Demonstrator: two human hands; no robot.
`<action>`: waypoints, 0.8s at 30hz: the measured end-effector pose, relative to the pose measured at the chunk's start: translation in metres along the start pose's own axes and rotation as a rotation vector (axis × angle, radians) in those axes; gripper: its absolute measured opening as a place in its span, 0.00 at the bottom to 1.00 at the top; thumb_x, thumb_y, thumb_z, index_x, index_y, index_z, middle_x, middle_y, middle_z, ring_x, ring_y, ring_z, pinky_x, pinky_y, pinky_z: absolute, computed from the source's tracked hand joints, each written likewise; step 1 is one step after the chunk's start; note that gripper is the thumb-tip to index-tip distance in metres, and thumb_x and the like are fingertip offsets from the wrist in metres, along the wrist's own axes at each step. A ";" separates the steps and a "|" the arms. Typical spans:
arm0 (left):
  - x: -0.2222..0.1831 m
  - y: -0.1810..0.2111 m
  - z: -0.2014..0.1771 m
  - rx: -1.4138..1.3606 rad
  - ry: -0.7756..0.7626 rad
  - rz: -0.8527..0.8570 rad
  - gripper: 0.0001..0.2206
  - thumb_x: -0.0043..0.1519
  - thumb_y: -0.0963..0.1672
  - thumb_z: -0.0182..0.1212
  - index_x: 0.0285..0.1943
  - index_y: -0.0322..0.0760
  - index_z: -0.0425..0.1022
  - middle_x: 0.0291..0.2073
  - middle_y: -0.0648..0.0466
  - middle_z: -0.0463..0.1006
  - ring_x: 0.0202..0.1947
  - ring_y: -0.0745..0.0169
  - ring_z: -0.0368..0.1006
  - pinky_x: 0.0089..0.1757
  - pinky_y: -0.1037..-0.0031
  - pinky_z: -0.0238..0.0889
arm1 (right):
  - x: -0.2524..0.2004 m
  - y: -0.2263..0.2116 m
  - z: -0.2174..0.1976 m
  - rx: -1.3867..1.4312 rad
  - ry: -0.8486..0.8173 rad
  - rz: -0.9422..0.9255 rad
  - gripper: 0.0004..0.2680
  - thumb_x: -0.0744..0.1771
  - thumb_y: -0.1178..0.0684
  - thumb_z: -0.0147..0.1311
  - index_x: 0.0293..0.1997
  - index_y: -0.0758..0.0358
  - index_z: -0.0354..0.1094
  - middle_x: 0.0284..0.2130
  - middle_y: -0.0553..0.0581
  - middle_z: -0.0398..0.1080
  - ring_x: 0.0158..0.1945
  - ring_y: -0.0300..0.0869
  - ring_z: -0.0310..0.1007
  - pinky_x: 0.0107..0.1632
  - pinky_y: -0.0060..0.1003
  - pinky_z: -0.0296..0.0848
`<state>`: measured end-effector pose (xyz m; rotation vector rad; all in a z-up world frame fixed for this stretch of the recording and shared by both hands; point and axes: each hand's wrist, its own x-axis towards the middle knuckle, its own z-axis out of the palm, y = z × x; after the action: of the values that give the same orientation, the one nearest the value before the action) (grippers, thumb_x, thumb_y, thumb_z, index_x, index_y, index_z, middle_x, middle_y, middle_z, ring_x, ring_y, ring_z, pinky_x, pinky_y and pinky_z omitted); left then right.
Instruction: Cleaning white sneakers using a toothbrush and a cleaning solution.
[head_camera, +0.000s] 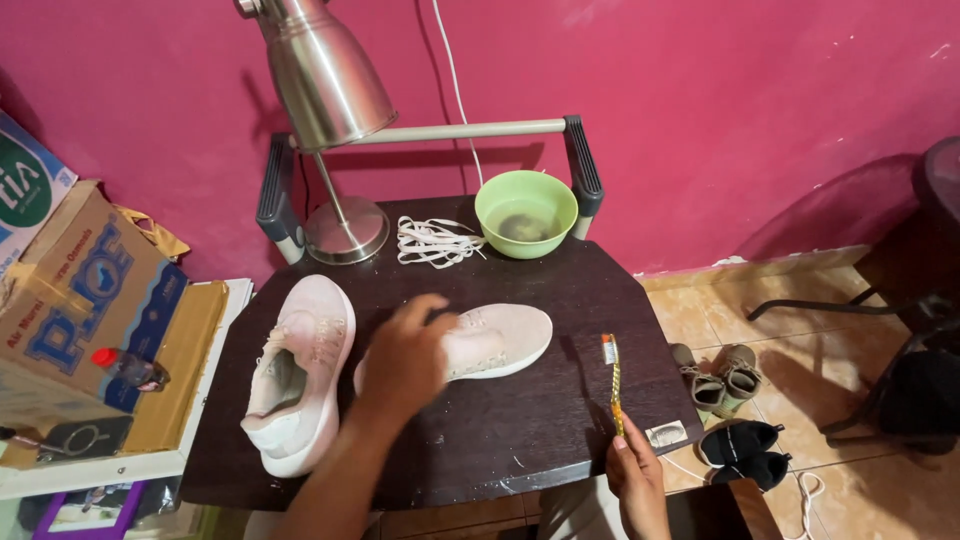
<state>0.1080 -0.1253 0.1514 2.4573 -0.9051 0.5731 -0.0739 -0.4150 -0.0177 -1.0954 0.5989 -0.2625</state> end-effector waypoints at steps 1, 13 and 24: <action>0.008 0.009 0.017 -0.002 0.000 -0.002 0.21 0.46 0.37 0.53 0.48 0.39 0.81 0.54 0.45 0.76 0.49 0.40 0.75 0.45 0.51 0.71 | 0.000 0.002 0.000 -0.002 0.001 0.001 0.22 0.68 0.56 0.46 0.75 0.58 0.56 0.20 0.47 0.45 0.21 0.33 0.44 0.22 0.28 0.41; 0.058 0.066 0.131 0.417 -0.837 -0.244 0.55 0.43 0.52 0.85 0.77 0.58 0.45 0.63 0.37 0.62 0.62 0.30 0.65 0.61 0.39 0.50 | -0.009 0.019 -0.023 0.094 0.041 0.041 0.22 0.68 0.56 0.47 0.73 0.58 0.58 0.19 0.45 0.43 0.19 0.31 0.41 0.21 0.27 0.40; -0.015 0.073 0.019 -0.062 0.127 -0.027 0.23 0.45 0.45 0.68 0.53 0.57 0.81 0.48 0.71 0.83 0.50 0.59 0.72 0.58 0.28 0.40 | -0.043 0.003 0.013 -0.227 -0.040 -0.317 0.20 0.70 0.55 0.42 0.74 0.61 0.58 0.21 0.48 0.46 0.22 0.35 0.45 0.27 0.29 0.47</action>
<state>0.0520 -0.1773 0.1481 2.3450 -0.8250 0.6736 -0.1019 -0.3830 -0.0016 -1.4133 0.4238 -0.4532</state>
